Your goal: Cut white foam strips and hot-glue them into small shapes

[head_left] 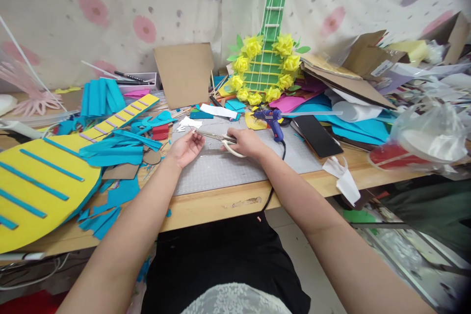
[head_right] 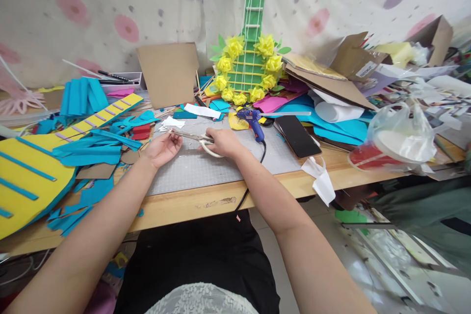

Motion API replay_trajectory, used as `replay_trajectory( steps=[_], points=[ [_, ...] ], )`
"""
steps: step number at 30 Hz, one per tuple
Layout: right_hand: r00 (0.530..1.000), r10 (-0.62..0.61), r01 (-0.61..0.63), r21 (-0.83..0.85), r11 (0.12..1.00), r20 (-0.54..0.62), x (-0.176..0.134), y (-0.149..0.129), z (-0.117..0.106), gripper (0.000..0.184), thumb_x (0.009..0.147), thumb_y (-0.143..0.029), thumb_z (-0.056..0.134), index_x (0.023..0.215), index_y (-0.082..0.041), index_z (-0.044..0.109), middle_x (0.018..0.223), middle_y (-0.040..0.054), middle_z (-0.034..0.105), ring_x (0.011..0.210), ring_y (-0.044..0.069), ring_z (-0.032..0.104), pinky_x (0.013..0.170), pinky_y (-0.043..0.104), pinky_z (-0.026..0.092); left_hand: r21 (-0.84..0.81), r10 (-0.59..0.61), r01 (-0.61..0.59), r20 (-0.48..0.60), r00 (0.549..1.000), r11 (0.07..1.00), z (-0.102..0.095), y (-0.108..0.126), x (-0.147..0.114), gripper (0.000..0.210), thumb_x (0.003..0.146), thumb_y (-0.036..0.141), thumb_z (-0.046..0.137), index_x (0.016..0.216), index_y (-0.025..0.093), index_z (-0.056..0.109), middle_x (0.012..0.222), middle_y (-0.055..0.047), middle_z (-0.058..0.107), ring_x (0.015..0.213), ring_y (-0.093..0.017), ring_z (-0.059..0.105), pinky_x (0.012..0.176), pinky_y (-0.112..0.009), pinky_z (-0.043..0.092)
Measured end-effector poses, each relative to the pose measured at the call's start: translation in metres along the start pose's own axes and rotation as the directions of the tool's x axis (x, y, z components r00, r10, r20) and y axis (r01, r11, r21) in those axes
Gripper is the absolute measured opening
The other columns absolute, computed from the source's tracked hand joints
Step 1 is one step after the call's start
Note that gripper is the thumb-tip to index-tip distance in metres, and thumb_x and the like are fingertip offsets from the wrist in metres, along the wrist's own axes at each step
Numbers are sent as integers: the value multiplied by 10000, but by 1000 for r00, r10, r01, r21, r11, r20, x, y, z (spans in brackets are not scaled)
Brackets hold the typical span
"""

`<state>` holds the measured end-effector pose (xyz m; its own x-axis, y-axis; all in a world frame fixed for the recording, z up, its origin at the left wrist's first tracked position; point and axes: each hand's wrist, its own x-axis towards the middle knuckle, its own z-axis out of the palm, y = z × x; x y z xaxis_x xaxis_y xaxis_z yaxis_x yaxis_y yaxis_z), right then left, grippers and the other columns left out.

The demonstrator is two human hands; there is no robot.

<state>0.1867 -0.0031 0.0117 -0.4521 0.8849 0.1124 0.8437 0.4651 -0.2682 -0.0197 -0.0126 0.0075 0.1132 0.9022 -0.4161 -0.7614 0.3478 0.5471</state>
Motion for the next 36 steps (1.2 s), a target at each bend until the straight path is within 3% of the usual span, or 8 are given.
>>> replay_trajectory(
  steps=[24, 36],
  points=[
    [1000, -10, 10, -1, 1000, -22, -1, 0, -1, 359, 769, -546, 529, 847, -200, 586, 739, 37, 644, 662, 158, 532, 562, 251, 227, 17, -5, 5, 8, 1000, 1000, 2, 0, -3, 246, 890, 113, 391, 703, 130, 550, 552, 19, 495, 502, -43, 511, 617, -178, 522],
    [1000, 2, -2, 19, 1000, -9, -1, 1, -2, 372, 766, -556, 526, 852, -197, 576, 771, 41, 651, 668, 158, 534, 564, 249, 239, 13, -11, 10, 88, 996, 1000, 2, 0, -3, 264, 888, 105, 382, 669, 137, 524, 548, 27, 461, 502, -42, 489, 621, -174, 518]
  ],
)
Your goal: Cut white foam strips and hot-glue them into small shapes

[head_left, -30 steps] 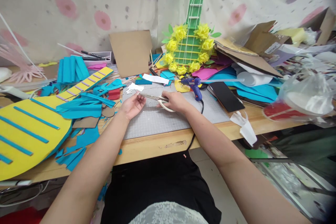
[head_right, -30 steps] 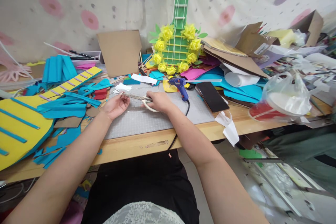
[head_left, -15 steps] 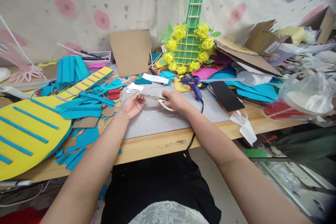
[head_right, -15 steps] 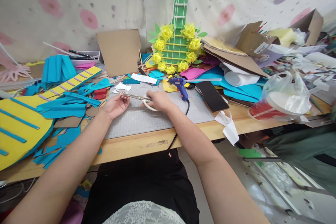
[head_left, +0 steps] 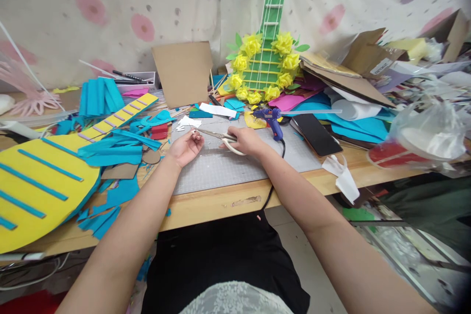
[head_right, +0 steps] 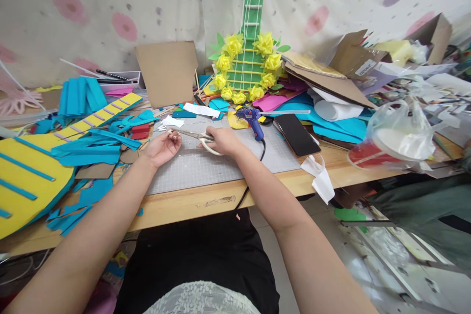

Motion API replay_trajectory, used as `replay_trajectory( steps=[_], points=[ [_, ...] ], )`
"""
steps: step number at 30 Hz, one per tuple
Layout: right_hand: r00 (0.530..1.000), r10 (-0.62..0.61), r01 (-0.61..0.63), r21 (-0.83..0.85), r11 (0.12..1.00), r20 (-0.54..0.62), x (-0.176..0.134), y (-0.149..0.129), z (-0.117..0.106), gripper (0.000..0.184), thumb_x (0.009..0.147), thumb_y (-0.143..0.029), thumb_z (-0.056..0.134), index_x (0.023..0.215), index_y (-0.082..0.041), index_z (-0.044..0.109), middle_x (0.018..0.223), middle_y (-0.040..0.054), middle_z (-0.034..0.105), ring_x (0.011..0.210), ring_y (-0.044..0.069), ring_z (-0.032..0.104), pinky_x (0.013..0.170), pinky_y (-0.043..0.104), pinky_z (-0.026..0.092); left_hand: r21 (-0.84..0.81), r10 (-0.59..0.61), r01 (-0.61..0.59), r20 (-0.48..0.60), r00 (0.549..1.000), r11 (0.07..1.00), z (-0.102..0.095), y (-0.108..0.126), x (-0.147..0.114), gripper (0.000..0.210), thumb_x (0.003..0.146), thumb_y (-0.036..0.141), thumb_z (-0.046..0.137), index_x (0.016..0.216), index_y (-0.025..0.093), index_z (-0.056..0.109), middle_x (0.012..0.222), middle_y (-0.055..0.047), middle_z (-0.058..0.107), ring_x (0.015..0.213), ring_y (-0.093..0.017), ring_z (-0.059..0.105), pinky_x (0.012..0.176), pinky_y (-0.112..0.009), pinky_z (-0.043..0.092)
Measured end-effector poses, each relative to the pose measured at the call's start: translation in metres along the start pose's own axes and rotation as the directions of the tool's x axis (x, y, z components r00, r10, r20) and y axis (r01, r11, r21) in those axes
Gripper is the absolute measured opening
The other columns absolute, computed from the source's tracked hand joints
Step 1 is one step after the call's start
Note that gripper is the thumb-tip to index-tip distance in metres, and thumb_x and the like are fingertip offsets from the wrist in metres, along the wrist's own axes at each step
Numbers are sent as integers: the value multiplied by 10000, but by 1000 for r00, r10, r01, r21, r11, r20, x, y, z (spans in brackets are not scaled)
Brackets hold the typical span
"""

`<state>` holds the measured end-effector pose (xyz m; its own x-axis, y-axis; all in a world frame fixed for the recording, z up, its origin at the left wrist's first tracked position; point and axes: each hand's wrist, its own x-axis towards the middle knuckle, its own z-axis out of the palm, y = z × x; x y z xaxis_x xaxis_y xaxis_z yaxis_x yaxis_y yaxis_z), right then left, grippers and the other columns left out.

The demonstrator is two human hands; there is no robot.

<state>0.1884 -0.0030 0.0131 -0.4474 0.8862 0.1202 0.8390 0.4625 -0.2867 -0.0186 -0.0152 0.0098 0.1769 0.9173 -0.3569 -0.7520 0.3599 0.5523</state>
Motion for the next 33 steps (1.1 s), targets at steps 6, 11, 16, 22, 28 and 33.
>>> replay_trajectory(
  steps=[6, 11, 16, 22, 28, 33],
  points=[
    [1000, -5, 5, -1, 1000, 16, -1, -2, -2, 381, 762, -555, 529, 884, -197, 575, 793, 44, 659, 678, 162, 543, 565, 249, 249, -23, -6, 4, -53, 999, 1000, -1, 0, 1, 255, 883, 95, 385, 685, 134, 542, 540, 27, 471, 487, -38, 489, 609, -178, 525],
    [1000, -14, 14, -1, 1000, 8, -1, -2, -1, 379, 764, -553, 529, 886, -197, 578, 794, 41, 659, 684, 157, 545, 569, 247, 248, -8, -11, 10, -42, 999, 1000, 1, 0, 0, 263, 893, 108, 373, 695, 132, 544, 528, 31, 462, 469, -35, 480, 594, -175, 521],
    [1000, -24, 24, -3, 1000, 1, -1, -1, -1, 385, 765, -566, 519, 865, -199, 579, 780, 40, 657, 671, 155, 540, 563, 246, 237, -3, -22, 22, -21, 1000, 1000, 1, 0, -1, 261, 890, 94, 368, 699, 132, 541, 520, 37, 440, 460, -34, 472, 591, -168, 515],
    [1000, -28, 28, 2, 1000, 1, -1, 0, 1, 367, 772, -552, 517, 862, -202, 579, 766, 39, 653, 670, 156, 536, 567, 248, 237, -19, -52, 52, 5, 999, 998, 1, 1, -2, 249, 886, 85, 368, 704, 132, 531, 513, 44, 414, 455, -31, 452, 593, -163, 515],
    [1000, -21, 21, 2, 1000, 3, -1, 0, 2, 358, 774, -543, 522, 837, -196, 584, 755, 38, 649, 662, 149, 529, 564, 244, 234, -21, -53, 55, 66, 996, 998, -3, 1, -1, 259, 898, 112, 351, 702, 129, 518, 522, 42, 398, 462, -34, 443, 601, -171, 515],
    [1000, -17, 17, 10, 1000, -7, -1, 0, 0, 381, 761, -558, 529, 845, -190, 579, 761, 39, 648, 653, 148, 522, 562, 242, 237, -40, -45, 47, 50, 998, 998, -2, 1, 0, 268, 898, 105, 347, 682, 130, 505, 531, 37, 412, 470, -34, 443, 601, -166, 510]
  ],
)
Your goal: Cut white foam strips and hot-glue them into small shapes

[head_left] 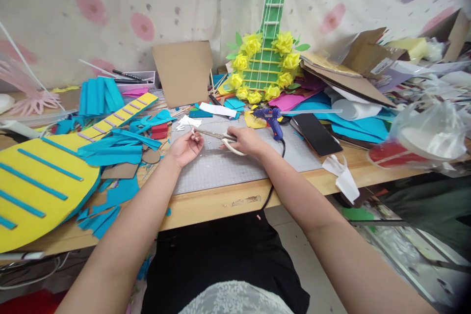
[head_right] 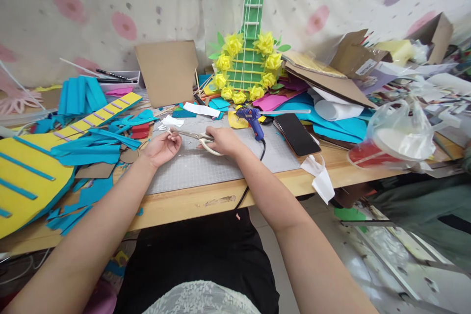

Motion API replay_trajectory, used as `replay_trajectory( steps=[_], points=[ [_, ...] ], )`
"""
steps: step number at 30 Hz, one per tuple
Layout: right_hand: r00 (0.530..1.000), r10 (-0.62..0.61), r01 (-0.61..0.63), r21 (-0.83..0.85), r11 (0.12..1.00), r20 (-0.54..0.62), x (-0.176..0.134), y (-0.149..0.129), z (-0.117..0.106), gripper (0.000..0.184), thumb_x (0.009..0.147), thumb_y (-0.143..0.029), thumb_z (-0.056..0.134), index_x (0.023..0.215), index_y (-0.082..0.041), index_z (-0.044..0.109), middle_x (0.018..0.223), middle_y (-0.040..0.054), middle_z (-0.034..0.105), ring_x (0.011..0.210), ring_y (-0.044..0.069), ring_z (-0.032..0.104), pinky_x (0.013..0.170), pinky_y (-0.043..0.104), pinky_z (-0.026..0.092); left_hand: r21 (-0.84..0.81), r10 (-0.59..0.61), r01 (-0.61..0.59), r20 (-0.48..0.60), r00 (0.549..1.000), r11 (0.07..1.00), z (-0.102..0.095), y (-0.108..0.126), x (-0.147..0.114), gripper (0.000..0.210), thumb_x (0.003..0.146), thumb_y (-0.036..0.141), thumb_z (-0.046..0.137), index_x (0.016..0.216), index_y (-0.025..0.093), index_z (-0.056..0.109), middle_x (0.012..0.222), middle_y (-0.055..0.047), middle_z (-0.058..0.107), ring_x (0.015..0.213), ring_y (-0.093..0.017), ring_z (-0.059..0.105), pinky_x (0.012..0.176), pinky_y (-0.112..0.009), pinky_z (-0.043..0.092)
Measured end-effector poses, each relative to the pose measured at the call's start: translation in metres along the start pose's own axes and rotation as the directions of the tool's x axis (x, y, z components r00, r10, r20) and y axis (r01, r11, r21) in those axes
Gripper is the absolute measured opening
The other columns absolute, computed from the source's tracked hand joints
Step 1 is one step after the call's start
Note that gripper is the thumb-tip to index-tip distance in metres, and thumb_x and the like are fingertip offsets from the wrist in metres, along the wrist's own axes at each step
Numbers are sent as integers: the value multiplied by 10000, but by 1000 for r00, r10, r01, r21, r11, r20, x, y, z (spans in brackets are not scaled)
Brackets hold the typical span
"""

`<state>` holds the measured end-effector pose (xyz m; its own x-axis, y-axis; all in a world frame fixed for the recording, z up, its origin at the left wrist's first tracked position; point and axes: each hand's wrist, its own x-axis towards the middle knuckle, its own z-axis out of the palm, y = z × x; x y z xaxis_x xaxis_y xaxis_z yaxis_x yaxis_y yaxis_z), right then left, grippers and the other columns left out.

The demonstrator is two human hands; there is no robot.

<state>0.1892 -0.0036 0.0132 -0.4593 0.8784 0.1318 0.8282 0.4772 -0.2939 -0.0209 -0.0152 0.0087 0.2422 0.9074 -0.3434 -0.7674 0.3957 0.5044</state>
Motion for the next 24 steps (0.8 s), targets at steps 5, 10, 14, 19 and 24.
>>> replay_trajectory(
  steps=[5, 10, 14, 19, 24],
  points=[
    [1000, -11, 11, -7, 1000, 21, 0, -1, -1, 389, 750, -563, 538, 866, -195, 581, 783, 40, 657, 665, 154, 533, 560, 244, 241, -5, -25, 24, -26, 999, 1000, 2, 0, -1, 267, 904, 118, 342, 699, 123, 513, 512, 42, 403, 450, -30, 436, 573, -154, 499],
    [1000, -2, 2, -3, 1000, 24, 0, -3, -1, 381, 756, -553, 540, 878, -195, 584, 791, 39, 661, 676, 153, 541, 562, 242, 242, -55, -68, 67, -6, 998, 996, 5, 1, -4, 272, 912, 126, 323, 704, 121, 498, 489, 47, 378, 430, -29, 414, 505, -126, 459],
    [1000, -13, 13, 7, 1000, 15, -1, -3, -1, 376, 760, -553, 534, 860, -194, 581, 770, 35, 655, 663, 148, 535, 557, 238, 240, -85, -87, 88, 20, 996, 992, 5, 1, -5, 268, 915, 126, 313, 715, 125, 492, 483, 49, 363, 421, -31, 402, 474, -117, 434],
    [1000, -12, 12, 1, 1000, -9, 0, -2, 1, 374, 756, -552, 538, 864, -196, 575, 758, 33, 650, 654, 147, 527, 555, 240, 233, -100, -90, 94, 46, 995, 991, 3, 1, -4, 267, 915, 130, 309, 705, 134, 474, 490, 46, 363, 430, -35, 404, 479, -120, 436],
    [1000, 0, 0, 6, 1000, -7, 0, -3, -1, 373, 755, -549, 540, 857, -192, 571, 749, 35, 645, 646, 149, 520, 559, 242, 237, -107, -87, 90, 34, 996, 990, 3, 0, -4, 275, 915, 130, 304, 685, 144, 455, 489, 44, 362, 434, -40, 403, 479, -125, 436]
  ],
)
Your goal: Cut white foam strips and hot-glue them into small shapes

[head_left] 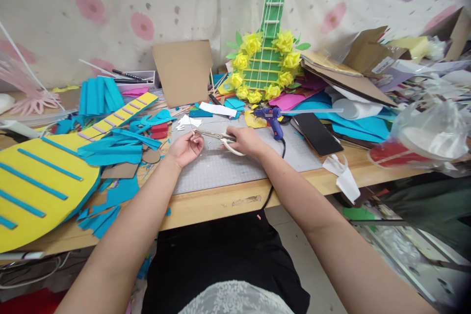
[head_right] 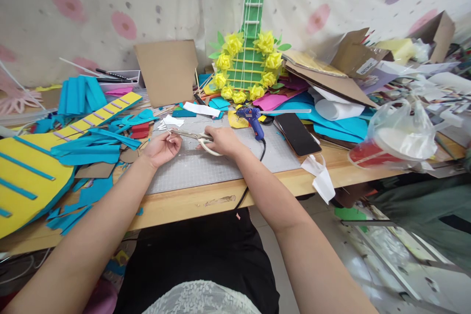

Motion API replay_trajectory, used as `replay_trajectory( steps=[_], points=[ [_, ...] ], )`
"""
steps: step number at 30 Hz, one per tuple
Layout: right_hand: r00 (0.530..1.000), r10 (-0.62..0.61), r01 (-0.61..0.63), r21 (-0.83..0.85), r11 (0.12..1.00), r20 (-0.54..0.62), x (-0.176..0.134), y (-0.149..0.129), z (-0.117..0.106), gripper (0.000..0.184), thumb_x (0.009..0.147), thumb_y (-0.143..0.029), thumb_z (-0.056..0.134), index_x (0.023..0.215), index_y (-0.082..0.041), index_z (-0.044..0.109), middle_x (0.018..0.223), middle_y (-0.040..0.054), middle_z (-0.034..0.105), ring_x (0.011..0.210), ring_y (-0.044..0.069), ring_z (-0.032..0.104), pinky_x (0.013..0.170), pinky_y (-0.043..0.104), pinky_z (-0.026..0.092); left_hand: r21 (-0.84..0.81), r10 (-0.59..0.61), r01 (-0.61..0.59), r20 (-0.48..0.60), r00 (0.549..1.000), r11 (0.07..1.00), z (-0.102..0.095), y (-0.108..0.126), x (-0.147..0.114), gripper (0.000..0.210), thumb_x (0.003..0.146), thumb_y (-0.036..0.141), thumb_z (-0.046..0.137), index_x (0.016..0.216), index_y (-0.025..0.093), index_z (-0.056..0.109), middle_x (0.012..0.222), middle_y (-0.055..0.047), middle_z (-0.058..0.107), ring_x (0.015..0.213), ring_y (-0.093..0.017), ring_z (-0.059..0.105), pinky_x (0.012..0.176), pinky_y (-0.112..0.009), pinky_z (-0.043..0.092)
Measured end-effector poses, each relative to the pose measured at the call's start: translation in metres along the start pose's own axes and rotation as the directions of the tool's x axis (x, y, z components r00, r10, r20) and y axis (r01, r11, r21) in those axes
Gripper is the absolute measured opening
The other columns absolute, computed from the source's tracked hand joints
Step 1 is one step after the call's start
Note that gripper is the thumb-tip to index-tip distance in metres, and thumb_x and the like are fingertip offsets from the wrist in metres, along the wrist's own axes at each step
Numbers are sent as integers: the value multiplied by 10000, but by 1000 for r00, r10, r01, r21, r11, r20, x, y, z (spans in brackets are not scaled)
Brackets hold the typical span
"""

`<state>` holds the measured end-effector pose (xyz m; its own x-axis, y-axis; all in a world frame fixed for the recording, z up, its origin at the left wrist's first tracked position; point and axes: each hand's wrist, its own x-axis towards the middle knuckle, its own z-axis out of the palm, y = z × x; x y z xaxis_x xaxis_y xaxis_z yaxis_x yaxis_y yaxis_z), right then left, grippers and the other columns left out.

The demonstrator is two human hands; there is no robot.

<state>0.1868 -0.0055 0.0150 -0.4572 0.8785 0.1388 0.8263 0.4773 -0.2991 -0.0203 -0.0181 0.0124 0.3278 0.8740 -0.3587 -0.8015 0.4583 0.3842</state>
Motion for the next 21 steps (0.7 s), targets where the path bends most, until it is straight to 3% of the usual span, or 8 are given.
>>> replay_trajectory(
  steps=[13, 21],
  points=[
    [1000, -11, 11, -6, 1000, 0, 0, 0, 0, 350, 759, -531, 542, 846, -194, 578, 753, 36, 646, 651, 151, 521, 563, 244, 235, -6, -22, 22, 19, 1000, 1000, 1, 0, -2, 276, 918, 131, 296, 710, 129, 476, 485, 50, 340, 425, -37, 389, 474, -116, 426],
    [999, -32, 31, 51, 998, 14, -1, -1, -2, 336, 750, -525, 554, 804, -194, 565, 728, 22, 627, 637, 138, 498, 563, 235, 243, -82, -109, 114, 55, 992, 990, 3, 0, -7, 204, 893, 93, 361, 752, 130, 504, 495, 62, 296, 410, -18, 358, 429, -68, 389]
  ],
)
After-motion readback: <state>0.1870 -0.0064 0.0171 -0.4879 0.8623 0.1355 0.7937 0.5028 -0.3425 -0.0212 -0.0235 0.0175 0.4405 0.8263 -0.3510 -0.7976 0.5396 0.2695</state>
